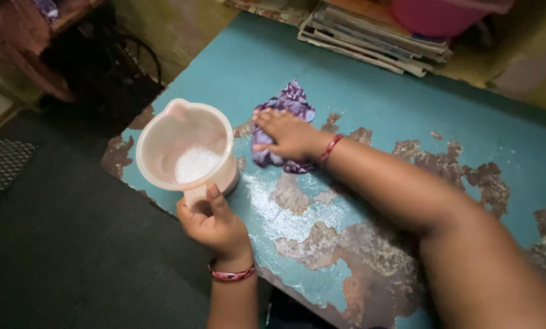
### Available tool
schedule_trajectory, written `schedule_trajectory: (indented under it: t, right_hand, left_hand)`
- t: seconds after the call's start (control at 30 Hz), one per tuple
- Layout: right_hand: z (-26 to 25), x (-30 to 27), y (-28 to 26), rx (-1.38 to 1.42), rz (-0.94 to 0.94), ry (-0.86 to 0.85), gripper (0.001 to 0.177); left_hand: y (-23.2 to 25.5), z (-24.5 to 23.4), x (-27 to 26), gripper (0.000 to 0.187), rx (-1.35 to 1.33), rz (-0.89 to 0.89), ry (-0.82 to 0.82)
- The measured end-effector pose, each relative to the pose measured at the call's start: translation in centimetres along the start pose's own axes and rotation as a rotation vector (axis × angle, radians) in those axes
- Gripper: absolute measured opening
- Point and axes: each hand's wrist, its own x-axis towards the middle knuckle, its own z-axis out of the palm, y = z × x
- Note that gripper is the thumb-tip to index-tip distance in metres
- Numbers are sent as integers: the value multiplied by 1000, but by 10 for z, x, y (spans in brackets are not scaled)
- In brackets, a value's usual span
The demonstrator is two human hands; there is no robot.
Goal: The person wipes a table surface with a purple cloth, repeatedly dipping the cloth into a mug containing a white soapy liquid and wringing it out before scrubbing the surface.
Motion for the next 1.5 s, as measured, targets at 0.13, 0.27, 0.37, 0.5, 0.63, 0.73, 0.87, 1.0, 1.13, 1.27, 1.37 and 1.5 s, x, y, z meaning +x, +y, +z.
schedule_trajectory:
  t: [0.13,0.27,0.37,0.5,0.63,0.73,0.87,1.0,1.13,1.27,1.37,1.5]
  right_hand:
    - [9,6,-35,113,-89,-76,83]
    - [-2,0,-34,99,-52,-37,82]
    - [3,4,-47,67,4,7,78]
    - [-2,0,-51,228,-100,47,71]
    - [-17,-10,-45,193,51,16,66]
    - [-5,-5,-31,109,238,58,72]
    - [28,6,-11,15,163,210,57]
    - [17,-6,-6,118,162,250,58]
    - [-25,-17,-24,244,485,87,36]
    - [-69,-19,-21,-106,533,-227,35]
    - [-71,-31,-11,48,499,145,27]
    - [-47,-26,-5,349,46,842,40]
  left_hand:
    - [2,0,2,37,3,-21,-39]
    - [-1,1,2,37,43,-25,-26]
    - [-5,3,3,37,-20,-51,-6]
    - [-9,2,0,39,65,-48,-9]
    - [-12,0,-1,40,7,-90,-36]
    - [-15,3,-1,43,2,-72,-21]
    - [-12,3,1,41,39,-25,-19]
    - [-7,3,3,40,154,-61,-12]
    - [-5,3,4,43,291,-42,13]
    - [-6,3,5,42,228,26,-14]
    - [-8,4,5,43,168,-34,-21]
    - [-7,5,4,43,209,-12,-1]
